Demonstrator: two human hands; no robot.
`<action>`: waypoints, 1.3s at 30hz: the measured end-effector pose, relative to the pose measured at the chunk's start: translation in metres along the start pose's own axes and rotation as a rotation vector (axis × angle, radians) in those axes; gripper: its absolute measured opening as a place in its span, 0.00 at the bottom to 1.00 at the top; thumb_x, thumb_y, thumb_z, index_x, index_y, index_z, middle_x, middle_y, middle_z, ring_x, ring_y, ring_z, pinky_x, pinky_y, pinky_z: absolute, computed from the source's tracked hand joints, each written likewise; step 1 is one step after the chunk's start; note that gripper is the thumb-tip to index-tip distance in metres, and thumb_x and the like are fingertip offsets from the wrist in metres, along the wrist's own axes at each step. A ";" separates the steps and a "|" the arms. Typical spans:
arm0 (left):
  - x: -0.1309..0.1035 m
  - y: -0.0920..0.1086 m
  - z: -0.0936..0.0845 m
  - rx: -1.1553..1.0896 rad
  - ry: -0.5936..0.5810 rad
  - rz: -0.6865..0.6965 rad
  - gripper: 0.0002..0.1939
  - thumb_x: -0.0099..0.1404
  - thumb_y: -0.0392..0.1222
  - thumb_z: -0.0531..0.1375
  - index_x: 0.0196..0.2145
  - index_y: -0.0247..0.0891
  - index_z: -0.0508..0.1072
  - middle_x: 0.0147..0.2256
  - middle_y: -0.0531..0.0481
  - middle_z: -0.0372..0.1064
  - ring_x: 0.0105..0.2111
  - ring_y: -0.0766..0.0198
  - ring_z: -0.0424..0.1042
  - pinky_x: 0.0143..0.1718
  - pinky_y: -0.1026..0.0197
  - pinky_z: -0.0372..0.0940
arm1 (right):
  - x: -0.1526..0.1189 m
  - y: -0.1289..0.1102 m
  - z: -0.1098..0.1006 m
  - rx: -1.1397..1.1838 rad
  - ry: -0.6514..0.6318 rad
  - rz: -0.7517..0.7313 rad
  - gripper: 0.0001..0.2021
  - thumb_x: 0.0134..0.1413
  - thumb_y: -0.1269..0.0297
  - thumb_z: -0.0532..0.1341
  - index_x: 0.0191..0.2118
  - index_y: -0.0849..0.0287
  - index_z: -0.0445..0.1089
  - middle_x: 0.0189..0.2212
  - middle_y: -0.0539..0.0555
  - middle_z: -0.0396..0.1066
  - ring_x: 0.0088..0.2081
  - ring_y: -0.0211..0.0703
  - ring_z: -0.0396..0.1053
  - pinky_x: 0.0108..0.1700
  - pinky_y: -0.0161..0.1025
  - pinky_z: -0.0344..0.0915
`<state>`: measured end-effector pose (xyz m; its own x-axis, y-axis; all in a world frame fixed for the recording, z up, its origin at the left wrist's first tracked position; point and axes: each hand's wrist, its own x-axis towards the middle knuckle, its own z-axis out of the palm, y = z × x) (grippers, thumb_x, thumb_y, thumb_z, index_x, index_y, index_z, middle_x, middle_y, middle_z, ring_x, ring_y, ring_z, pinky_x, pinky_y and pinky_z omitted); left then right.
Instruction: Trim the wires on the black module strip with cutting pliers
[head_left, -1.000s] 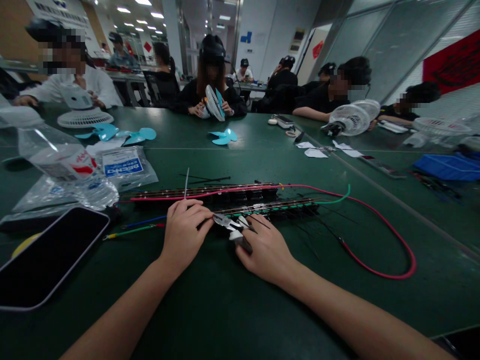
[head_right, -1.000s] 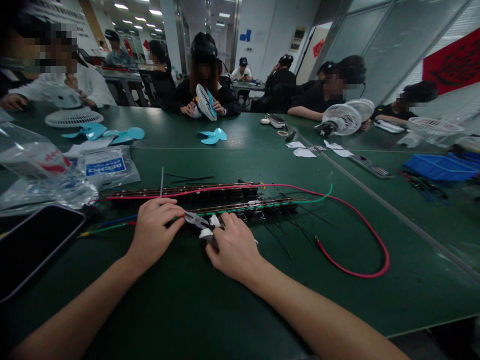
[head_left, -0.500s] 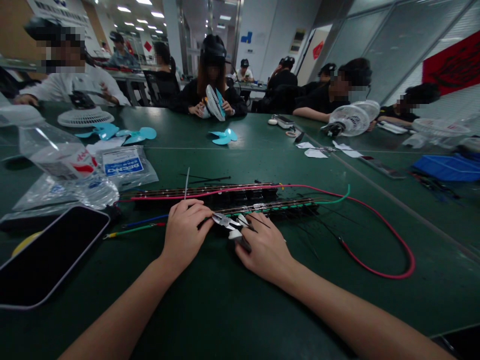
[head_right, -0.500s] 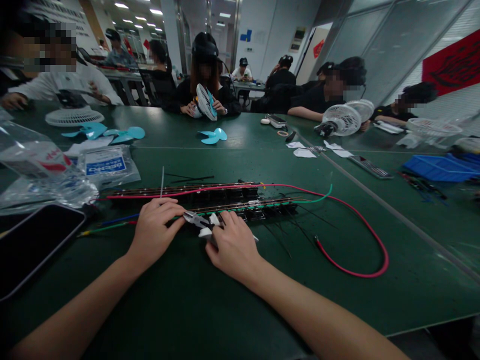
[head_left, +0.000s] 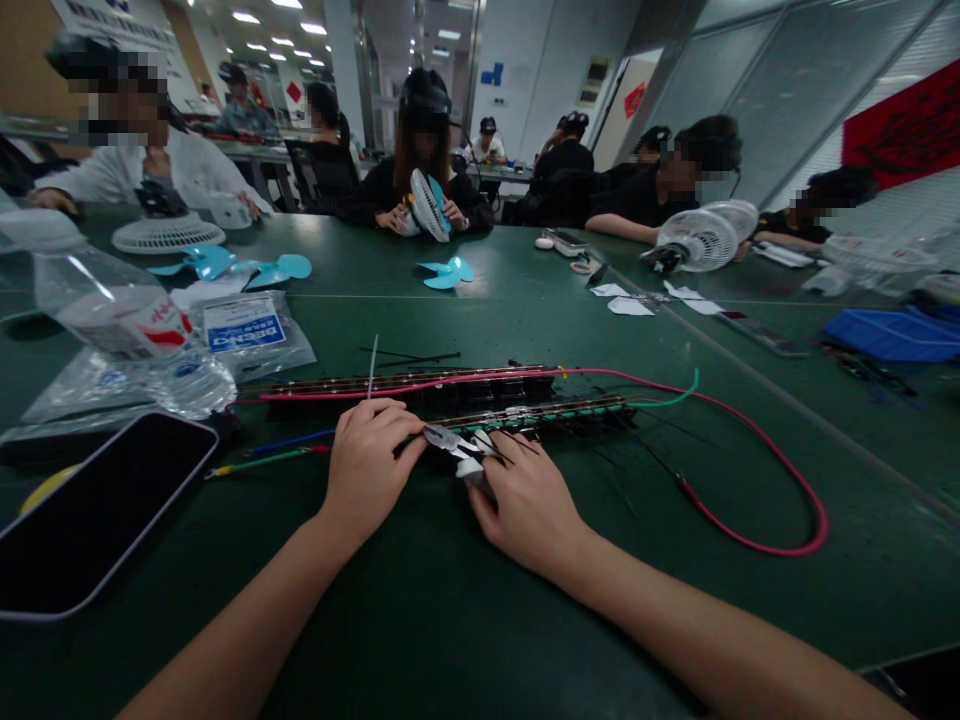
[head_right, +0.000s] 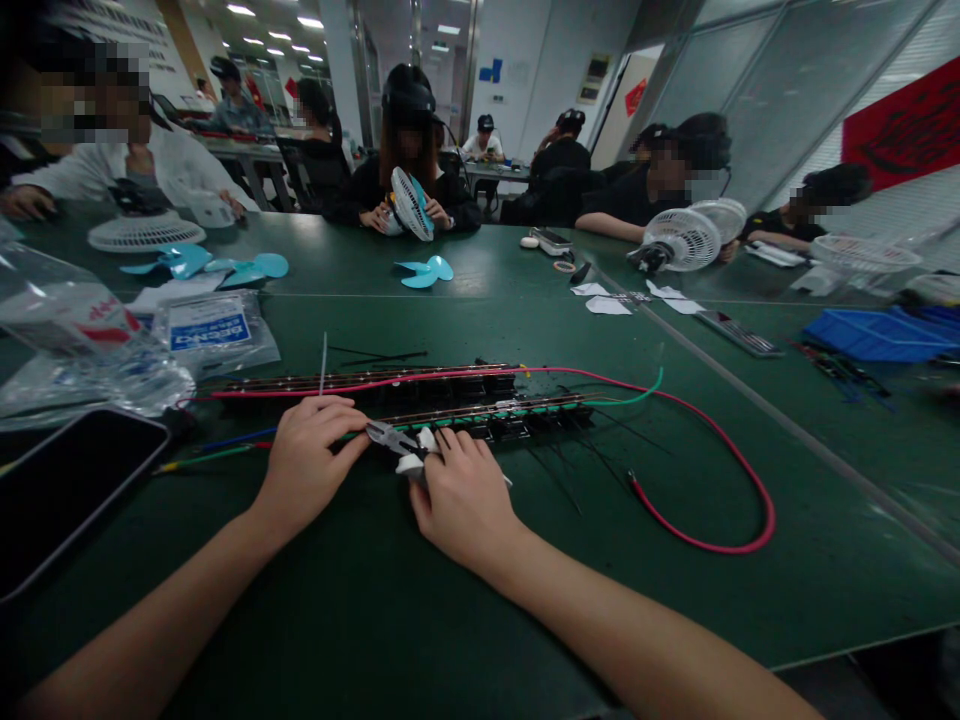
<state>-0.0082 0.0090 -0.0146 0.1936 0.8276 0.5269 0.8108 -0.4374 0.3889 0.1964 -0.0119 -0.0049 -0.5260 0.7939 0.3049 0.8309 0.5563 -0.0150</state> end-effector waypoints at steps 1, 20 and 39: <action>0.000 0.000 0.000 0.000 0.000 0.001 0.04 0.63 0.39 0.61 0.34 0.42 0.77 0.38 0.51 0.78 0.46 0.51 0.69 0.48 0.45 0.58 | 0.000 0.000 0.001 -0.002 0.006 0.005 0.11 0.57 0.61 0.58 0.32 0.63 0.73 0.41 0.64 0.70 0.43 0.53 0.65 0.45 0.49 0.64; 0.001 0.002 -0.003 -0.006 -0.028 -0.007 0.06 0.63 0.36 0.61 0.36 0.43 0.77 0.39 0.51 0.78 0.46 0.50 0.68 0.48 0.44 0.58 | 0.000 0.000 0.000 -0.018 -0.041 0.028 0.05 0.52 0.67 0.61 0.30 0.62 0.73 0.36 0.61 0.70 0.39 0.48 0.66 0.41 0.43 0.65; 0.000 0.001 0.000 -0.001 0.003 -0.011 0.04 0.63 0.38 0.61 0.34 0.42 0.77 0.38 0.50 0.78 0.45 0.50 0.69 0.47 0.45 0.59 | 0.003 -0.001 -0.001 -0.059 -0.049 0.043 0.08 0.54 0.64 0.59 0.33 0.63 0.73 0.44 0.64 0.68 0.48 0.57 0.62 0.49 0.51 0.61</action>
<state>-0.0079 0.0086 -0.0139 0.1832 0.8309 0.5253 0.8124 -0.4289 0.3950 0.1944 -0.0108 -0.0030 -0.4963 0.8289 0.2581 0.8616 0.5067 0.0297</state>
